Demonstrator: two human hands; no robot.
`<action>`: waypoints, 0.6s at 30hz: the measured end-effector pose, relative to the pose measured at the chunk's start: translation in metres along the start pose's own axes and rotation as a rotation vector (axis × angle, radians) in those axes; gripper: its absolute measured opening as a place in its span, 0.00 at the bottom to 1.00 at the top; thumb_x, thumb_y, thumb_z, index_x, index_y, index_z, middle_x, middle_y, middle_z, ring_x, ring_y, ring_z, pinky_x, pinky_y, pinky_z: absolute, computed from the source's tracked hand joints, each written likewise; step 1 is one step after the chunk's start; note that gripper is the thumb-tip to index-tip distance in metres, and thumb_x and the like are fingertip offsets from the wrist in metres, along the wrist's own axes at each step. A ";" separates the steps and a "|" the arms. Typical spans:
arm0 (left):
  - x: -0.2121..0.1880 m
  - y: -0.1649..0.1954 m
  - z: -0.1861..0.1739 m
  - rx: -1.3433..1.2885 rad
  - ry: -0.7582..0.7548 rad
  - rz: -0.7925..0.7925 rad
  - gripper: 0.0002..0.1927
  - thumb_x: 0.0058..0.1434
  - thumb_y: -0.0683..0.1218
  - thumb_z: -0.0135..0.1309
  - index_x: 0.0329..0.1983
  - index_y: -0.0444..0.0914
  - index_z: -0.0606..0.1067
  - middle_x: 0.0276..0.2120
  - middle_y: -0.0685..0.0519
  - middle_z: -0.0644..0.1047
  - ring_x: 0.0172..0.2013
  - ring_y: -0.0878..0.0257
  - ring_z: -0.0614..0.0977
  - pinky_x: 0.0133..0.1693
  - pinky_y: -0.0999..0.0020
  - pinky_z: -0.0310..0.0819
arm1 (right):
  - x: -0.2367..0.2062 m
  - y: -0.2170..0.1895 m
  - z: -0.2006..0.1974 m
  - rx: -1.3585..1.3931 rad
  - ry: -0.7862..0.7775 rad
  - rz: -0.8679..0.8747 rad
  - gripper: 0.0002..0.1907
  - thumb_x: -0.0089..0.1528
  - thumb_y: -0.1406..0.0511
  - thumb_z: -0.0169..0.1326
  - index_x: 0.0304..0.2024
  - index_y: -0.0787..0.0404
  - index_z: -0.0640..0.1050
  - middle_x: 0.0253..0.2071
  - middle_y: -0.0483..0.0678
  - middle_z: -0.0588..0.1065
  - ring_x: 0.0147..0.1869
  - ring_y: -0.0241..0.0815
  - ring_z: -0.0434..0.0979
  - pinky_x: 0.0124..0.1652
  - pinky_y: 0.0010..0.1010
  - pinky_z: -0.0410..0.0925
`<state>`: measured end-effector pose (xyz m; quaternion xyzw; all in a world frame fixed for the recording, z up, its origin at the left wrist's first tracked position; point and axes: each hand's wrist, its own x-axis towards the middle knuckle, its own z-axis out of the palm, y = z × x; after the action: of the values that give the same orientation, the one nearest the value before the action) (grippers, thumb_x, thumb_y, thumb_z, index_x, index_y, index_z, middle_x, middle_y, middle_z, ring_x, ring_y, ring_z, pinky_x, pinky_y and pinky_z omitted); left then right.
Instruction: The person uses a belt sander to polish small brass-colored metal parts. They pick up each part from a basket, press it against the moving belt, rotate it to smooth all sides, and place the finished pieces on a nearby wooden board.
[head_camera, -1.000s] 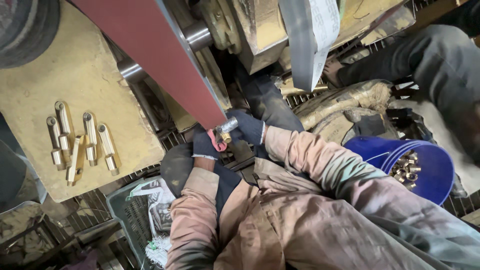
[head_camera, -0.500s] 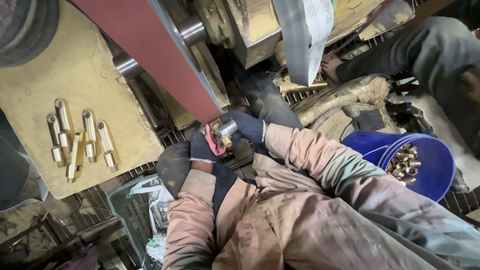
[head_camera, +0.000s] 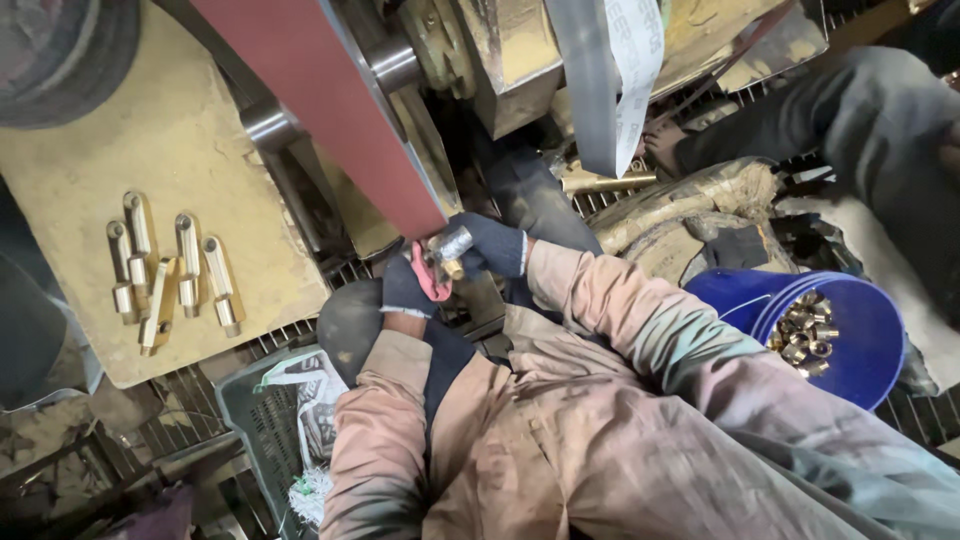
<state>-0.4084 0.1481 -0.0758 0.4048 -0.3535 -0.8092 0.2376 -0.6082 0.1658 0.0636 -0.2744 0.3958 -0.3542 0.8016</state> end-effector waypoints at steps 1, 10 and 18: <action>-0.006 -0.001 -0.002 0.027 -0.007 0.008 0.32 0.65 0.57 0.55 0.69 0.46 0.59 0.45 0.52 0.73 0.36 0.57 0.73 0.32 0.63 0.72 | -0.007 -0.003 0.003 0.027 -0.033 -0.017 0.17 0.57 0.64 0.61 0.47 0.64 0.82 0.33 0.48 0.80 0.26 0.32 0.76 0.24 0.24 0.64; -0.111 -0.032 -0.018 0.280 -0.115 -0.014 0.29 0.66 0.54 0.54 0.68 0.44 0.61 0.44 0.51 0.73 0.36 0.58 0.72 0.33 0.64 0.71 | -0.114 -0.003 0.003 -0.229 -0.608 -0.110 0.29 0.56 0.67 0.64 0.59 0.73 0.75 0.57 0.53 0.77 0.61 0.41 0.75 0.61 0.34 0.67; -0.109 -0.014 -0.004 0.303 -0.127 0.053 0.27 0.68 0.52 0.54 0.67 0.43 0.62 0.44 0.51 0.73 0.36 0.59 0.72 0.33 0.65 0.70 | -0.101 0.010 -0.013 -0.332 -0.626 -0.065 0.26 0.63 0.65 0.61 0.61 0.72 0.75 0.57 0.52 0.78 0.60 0.39 0.76 0.61 0.34 0.69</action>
<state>-0.3460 0.2287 -0.0354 0.3747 -0.4963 -0.7639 0.1725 -0.6600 0.2489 0.0939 -0.5086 0.1742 -0.2090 0.8168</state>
